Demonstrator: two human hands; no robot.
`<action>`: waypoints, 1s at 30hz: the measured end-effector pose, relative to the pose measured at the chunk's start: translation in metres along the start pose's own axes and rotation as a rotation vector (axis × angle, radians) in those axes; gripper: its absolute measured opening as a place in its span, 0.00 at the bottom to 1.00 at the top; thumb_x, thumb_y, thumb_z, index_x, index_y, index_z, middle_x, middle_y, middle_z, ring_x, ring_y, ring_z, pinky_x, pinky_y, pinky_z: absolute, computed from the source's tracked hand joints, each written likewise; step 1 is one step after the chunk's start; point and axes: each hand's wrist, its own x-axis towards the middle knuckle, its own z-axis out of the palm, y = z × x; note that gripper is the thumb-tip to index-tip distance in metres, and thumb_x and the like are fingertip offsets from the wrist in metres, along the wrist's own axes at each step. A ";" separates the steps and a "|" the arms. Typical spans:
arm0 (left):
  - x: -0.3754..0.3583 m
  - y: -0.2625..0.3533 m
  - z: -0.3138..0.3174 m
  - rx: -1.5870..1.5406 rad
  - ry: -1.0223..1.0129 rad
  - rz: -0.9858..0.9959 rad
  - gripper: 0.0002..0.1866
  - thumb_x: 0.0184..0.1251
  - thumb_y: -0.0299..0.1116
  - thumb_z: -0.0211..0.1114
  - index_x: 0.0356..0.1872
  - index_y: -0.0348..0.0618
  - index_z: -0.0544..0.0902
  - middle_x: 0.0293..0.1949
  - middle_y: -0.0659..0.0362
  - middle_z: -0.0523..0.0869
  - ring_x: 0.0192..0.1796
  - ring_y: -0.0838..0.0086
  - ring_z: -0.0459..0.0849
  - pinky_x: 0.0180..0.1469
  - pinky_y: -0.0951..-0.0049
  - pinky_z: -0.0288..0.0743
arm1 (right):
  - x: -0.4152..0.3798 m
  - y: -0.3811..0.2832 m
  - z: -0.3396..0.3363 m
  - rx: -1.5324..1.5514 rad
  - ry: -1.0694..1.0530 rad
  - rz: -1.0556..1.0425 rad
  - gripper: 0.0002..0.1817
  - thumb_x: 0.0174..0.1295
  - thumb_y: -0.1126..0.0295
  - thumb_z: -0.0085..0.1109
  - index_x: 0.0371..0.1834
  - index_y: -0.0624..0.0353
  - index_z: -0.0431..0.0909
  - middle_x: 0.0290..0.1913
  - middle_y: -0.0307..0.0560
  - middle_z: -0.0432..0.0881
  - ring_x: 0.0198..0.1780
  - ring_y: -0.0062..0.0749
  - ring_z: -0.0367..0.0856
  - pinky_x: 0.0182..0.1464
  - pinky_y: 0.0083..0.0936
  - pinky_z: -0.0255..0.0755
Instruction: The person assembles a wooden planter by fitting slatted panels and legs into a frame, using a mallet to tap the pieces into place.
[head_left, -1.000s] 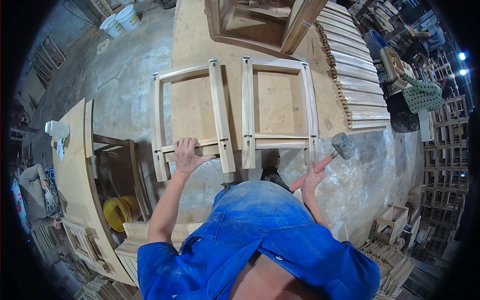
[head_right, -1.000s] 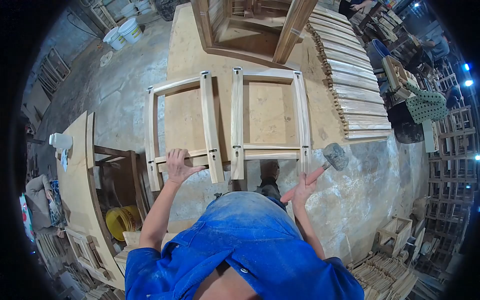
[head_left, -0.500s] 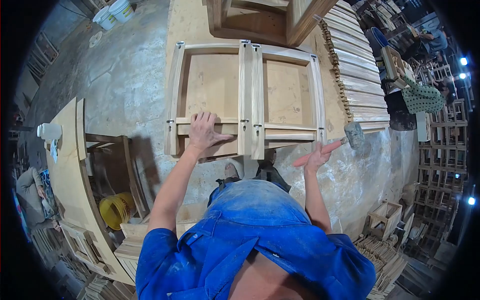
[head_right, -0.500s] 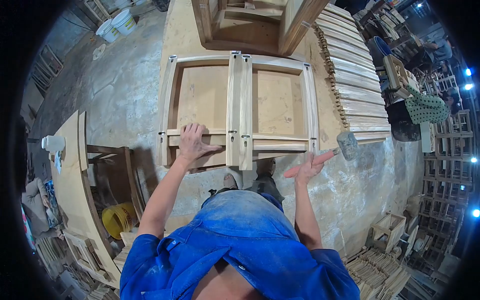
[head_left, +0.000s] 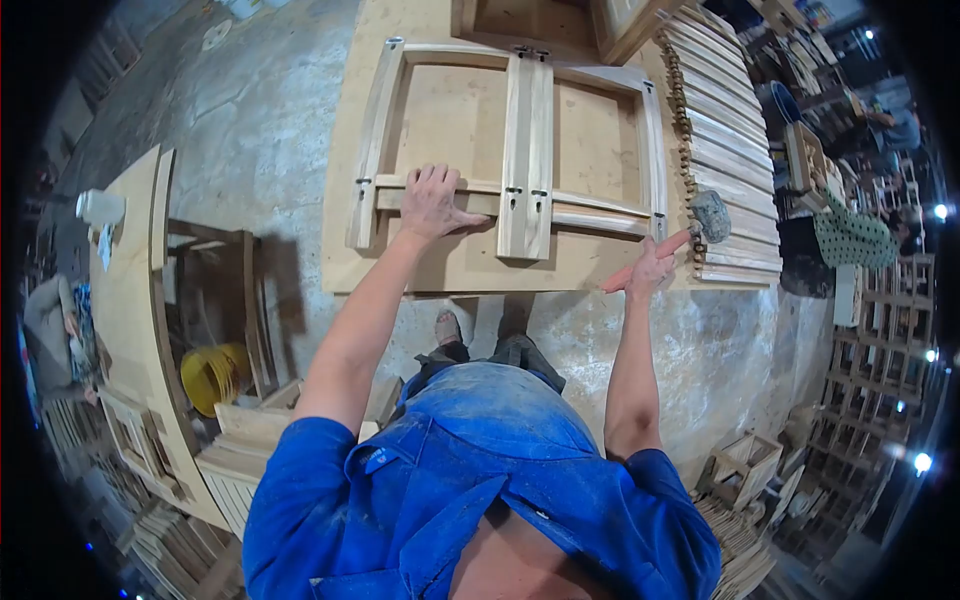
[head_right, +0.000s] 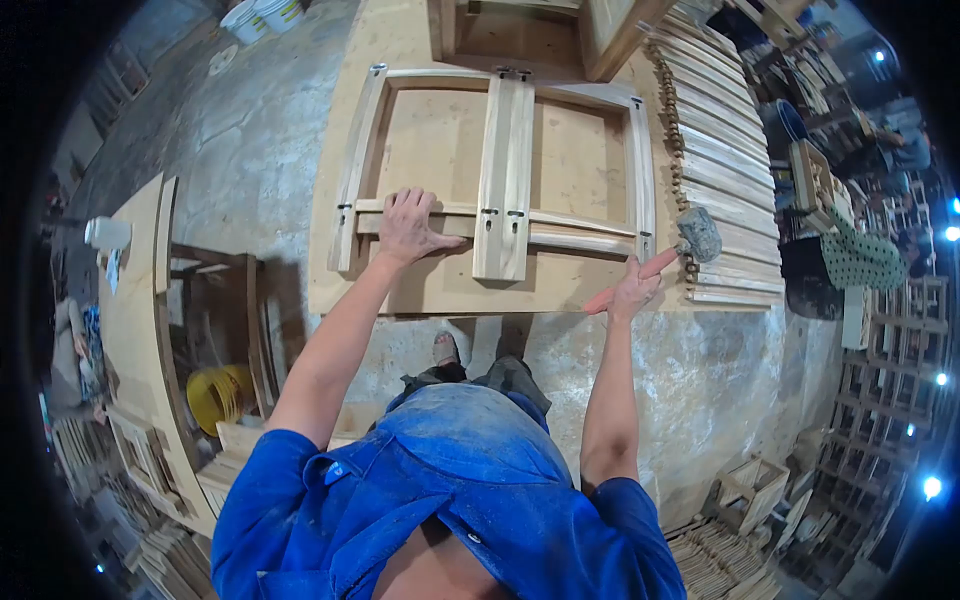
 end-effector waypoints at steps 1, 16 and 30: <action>-0.002 0.000 0.001 0.000 0.023 0.004 0.39 0.30 0.68 0.76 0.35 0.46 0.79 0.36 0.58 0.77 0.45 0.64 0.76 0.50 0.62 0.67 | 0.003 0.001 -0.001 -0.039 -0.027 0.057 0.30 0.57 0.64 0.68 0.56 0.76 0.71 0.53 0.67 0.74 0.57 0.59 0.72 0.61 0.44 0.64; -0.230 0.071 -0.080 -0.010 0.231 -0.468 0.39 0.48 0.53 0.77 0.59 0.40 0.76 0.56 0.47 0.77 0.59 0.53 0.73 0.64 0.51 0.62 | -0.033 0.001 -0.150 -0.455 -1.017 -0.283 0.31 0.54 0.73 0.67 0.64 0.63 0.71 0.41 0.43 0.79 0.44 0.36 0.76 0.52 0.30 0.70; -0.558 0.113 -0.242 0.741 0.219 -1.443 0.45 0.46 0.52 0.77 0.64 0.36 0.70 0.59 0.44 0.74 0.60 0.49 0.71 0.63 0.52 0.63 | 0.004 0.023 -0.043 -0.610 -0.906 -1.215 0.27 0.70 0.50 0.51 0.60 0.64 0.72 0.50 0.64 0.74 0.53 0.63 0.72 0.51 0.51 0.66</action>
